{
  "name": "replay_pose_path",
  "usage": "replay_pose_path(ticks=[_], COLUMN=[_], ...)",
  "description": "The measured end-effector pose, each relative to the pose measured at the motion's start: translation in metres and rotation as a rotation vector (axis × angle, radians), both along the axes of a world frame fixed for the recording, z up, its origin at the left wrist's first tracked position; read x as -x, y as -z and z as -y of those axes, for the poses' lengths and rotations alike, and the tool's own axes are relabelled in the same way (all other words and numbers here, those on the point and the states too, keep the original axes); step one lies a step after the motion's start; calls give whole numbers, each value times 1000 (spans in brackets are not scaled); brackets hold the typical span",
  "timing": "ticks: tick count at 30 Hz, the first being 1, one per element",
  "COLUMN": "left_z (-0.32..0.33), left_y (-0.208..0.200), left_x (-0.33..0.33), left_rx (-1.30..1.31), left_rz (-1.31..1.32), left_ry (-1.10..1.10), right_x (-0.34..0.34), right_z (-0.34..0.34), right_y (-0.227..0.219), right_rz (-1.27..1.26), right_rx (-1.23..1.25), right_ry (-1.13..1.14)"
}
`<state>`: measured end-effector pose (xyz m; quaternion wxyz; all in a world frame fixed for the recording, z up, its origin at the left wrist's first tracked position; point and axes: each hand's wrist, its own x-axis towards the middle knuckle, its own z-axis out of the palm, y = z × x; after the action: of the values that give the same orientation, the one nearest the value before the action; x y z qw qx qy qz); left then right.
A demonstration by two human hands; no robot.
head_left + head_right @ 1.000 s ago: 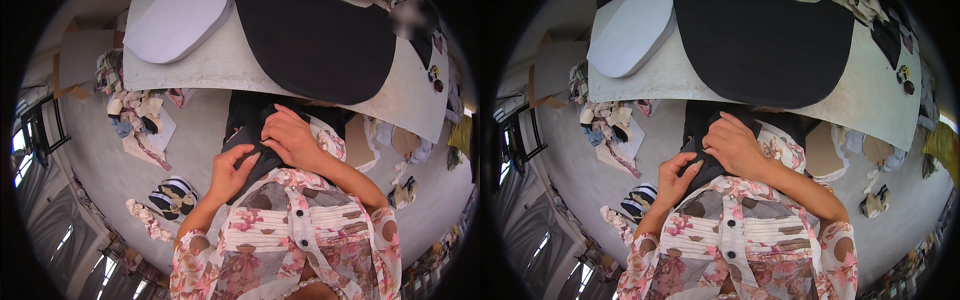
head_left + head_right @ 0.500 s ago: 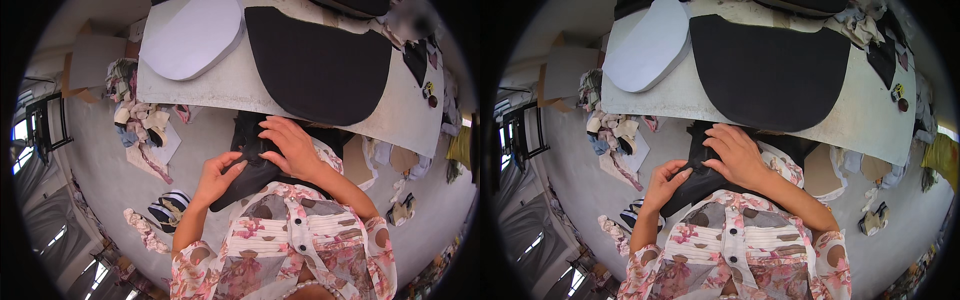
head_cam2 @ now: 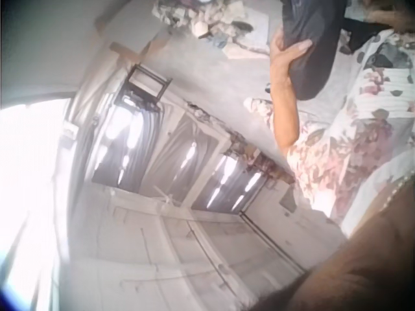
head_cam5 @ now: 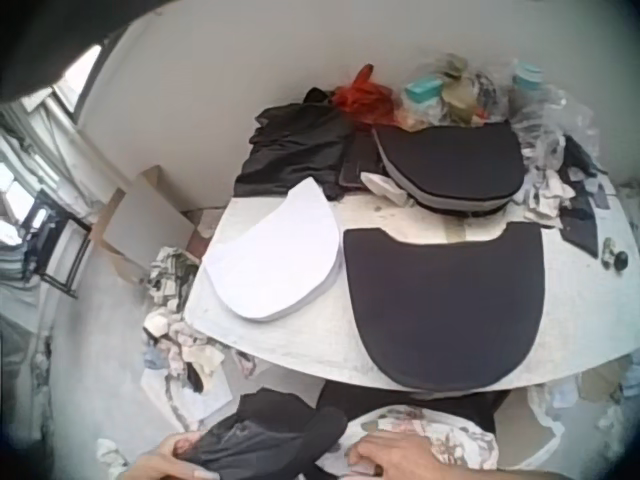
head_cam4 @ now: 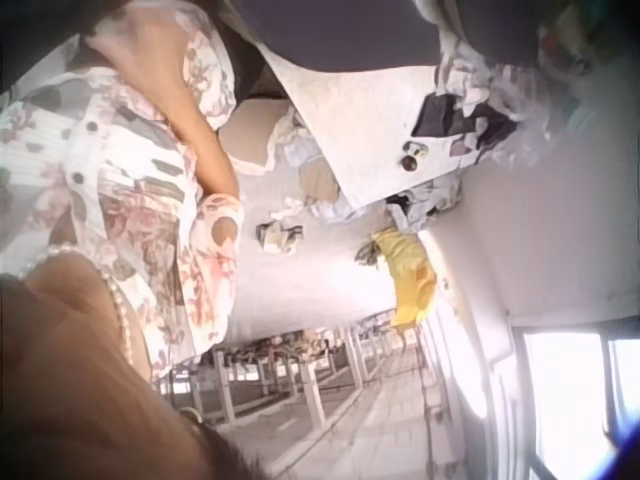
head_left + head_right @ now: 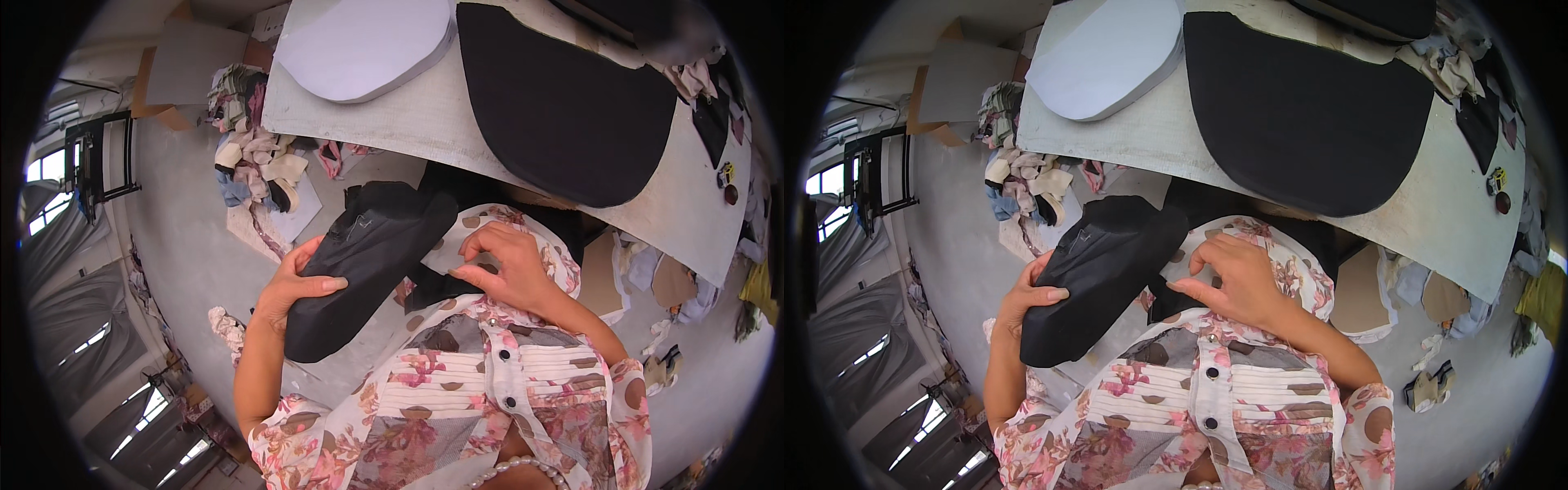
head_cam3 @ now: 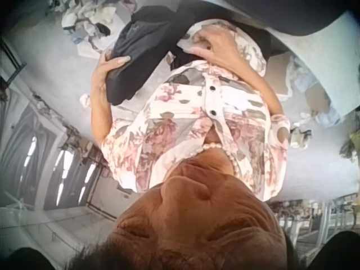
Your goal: The person repeatedly picks up black fabric pieces from a table, folds them in half, and places them back down. The hands handle the fabric directly without tools, repeating the same folding motion throughout the clip.
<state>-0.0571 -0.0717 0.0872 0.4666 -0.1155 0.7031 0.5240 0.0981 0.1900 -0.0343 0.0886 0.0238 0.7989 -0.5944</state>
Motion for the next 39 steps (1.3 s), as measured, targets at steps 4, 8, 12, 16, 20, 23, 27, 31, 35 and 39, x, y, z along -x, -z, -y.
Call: replay_pose_path(ticks=[4,8,12,16,20,23,27,31,35,39], left_z=[3,30,22,9,0,-19,-56,-105,-122,-119], left_y=[-34,-39,-30,-16,-11,-25,-38,-23,66,118], left_x=[-3,-15,-10,9,53,110,195,272,310,311], left_rx=[-247,-405,-508,-560,-508,-459,-307,-21,386,222], left_rz=[28,-69,-48,-46,-181,-356,-593,-834,-1258,-1278], left_ry=[-282,-426,-322,-222,-54,180,445,596,725,600], right_x=[28,64,81,95,121,149,208,282,274,250], right_z=[24,34,31,16,-13,-31,-59,-101,-139,-138], right_y=[36,23,15,-6,-47,-83,-91,-56,-52,-66], right_rz=[116,208,212,4,-285,-418,-462,-407,-404,-440], right_rx=[155,889,1183,1263,882,714,776,289,-416,-415], right_ry=[-222,-324,-285,-66,100,222,260,459,672,601])
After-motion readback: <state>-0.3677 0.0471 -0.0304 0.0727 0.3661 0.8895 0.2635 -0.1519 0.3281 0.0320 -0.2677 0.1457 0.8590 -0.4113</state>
